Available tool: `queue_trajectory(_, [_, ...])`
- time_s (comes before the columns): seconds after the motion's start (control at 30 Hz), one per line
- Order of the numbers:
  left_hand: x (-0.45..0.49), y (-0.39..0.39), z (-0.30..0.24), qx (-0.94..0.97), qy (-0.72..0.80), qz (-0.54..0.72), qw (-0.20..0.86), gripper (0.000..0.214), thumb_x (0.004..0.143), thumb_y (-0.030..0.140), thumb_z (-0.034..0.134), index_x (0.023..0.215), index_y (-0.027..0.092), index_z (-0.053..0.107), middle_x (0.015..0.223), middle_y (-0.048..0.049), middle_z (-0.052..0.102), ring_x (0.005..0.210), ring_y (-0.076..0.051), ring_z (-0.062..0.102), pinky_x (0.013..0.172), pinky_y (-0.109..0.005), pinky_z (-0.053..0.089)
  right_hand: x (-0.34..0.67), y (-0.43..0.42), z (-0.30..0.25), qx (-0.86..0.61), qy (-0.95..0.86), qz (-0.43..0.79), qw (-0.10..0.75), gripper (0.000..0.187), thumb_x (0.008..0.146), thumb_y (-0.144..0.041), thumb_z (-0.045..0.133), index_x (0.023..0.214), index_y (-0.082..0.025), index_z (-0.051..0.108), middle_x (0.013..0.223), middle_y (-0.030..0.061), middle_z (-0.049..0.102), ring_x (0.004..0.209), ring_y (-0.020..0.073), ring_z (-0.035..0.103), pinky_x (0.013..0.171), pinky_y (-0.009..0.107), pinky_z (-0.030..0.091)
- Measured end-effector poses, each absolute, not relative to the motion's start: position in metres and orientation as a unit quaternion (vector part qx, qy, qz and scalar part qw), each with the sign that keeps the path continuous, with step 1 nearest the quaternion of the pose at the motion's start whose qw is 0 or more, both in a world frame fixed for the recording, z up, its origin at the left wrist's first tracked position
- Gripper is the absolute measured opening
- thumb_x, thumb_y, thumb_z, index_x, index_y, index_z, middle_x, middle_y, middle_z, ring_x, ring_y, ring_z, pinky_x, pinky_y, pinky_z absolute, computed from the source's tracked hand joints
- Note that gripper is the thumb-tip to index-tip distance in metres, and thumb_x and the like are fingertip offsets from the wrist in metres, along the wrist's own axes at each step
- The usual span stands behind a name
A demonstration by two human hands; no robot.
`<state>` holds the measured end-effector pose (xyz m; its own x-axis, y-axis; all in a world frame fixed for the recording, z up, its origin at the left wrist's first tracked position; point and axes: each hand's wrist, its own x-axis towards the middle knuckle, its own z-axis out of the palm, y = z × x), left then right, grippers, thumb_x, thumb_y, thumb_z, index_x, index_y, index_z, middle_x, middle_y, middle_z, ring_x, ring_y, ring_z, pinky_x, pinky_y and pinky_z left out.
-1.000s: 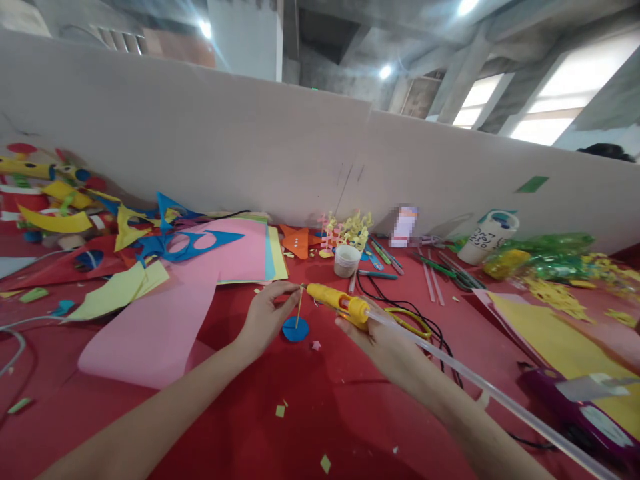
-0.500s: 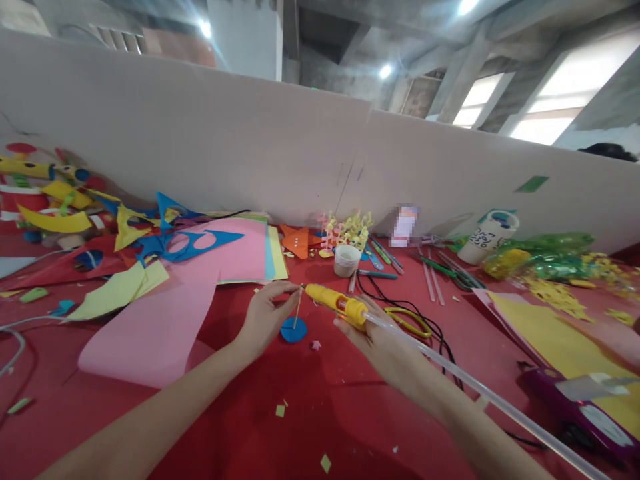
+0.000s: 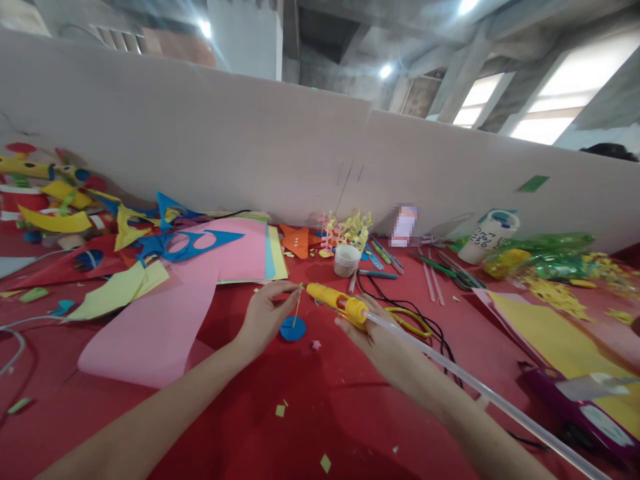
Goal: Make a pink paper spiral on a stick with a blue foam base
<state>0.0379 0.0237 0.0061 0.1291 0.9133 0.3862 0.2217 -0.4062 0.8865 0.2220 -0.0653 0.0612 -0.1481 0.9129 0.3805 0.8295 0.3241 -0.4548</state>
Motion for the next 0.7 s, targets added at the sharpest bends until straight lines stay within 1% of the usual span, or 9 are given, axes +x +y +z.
queue_trajectory(0.1, [0.0381, 0.0231, 0.0069, 0.669, 0.423, 0.506, 0.342, 0.017, 0.075, 0.033, 0.059, 0.079, 0.018, 0.066, 0.084, -0.0047, 0.066, 0.079, -0.019, 0.063, 0.071, -0.028, 0.050, 0.2218, -0.0641, 0.0603, -0.574, -0.757, 0.072, 0.304, 0.014, 0.086, -0.029, 0.046, 0.089, -0.020, 0.056, 0.090, 0.0053, 0.062, 0.085, 0.0209, 0.059, 0.076, 0.034, 0.049])
queue_trajectory(0.27, [0.0366, 0.0221, 0.0082, 0.670, 0.427, 0.500, 0.345, 0.017, 0.075, 0.033, 0.059, 0.078, 0.018, 0.066, 0.082, -0.0049, 0.066, 0.079, -0.019, 0.063, 0.070, -0.029, 0.051, 0.2215, -0.0623, 0.0584, -0.576, -0.746, 0.088, 0.322, 0.016, 0.085, -0.028, 0.046, 0.090, -0.018, 0.057, 0.089, 0.0057, 0.062, 0.081, 0.0199, 0.060, 0.073, 0.033, 0.050])
queue_trajectory(0.4, [0.0363, 0.0225, 0.0069, 0.668, 0.425, 0.506, 0.343, 0.016, 0.075, 0.033, 0.060, 0.080, 0.019, 0.067, 0.084, -0.0041, 0.066, 0.079, -0.018, 0.063, 0.071, -0.029, 0.051, 0.2211, -0.0628, 0.0590, -0.572, -0.758, 0.070, 0.305, 0.016, 0.085, -0.028, 0.046, 0.089, -0.019, 0.059, 0.089, 0.0061, 0.063, 0.086, 0.0222, 0.060, 0.077, 0.035, 0.049])
queue_trajectory(0.57, [0.0371, 0.0218, 0.0077, 0.667, 0.426, 0.504, 0.347, 0.016, 0.074, 0.033, 0.060, 0.078, 0.019, 0.067, 0.083, -0.0041, 0.067, 0.079, -0.018, 0.063, 0.070, -0.029, 0.051, 0.2213, -0.0641, 0.0624, -0.578, -0.756, 0.065, 0.301, 0.017, 0.086, -0.029, 0.045, 0.089, -0.019, 0.058, 0.087, 0.0068, 0.062, 0.079, 0.0217, 0.060, 0.072, 0.035, 0.050])
queue_trajectory(0.7, [0.0368, 0.0211, 0.0094, 0.671, 0.427, 0.502, 0.341, 0.016, 0.074, 0.033, 0.060, 0.079, 0.019, 0.067, 0.083, -0.0039, 0.067, 0.078, -0.018, 0.063, 0.070, -0.028, 0.051, 0.2210, -0.0634, 0.0639, -0.572, -0.758, 0.079, 0.301, 0.015, 0.085, -0.027, 0.045, 0.087, -0.020, 0.058, 0.087, 0.0059, 0.061, 0.079, 0.0207, 0.059, 0.072, 0.034, 0.050])
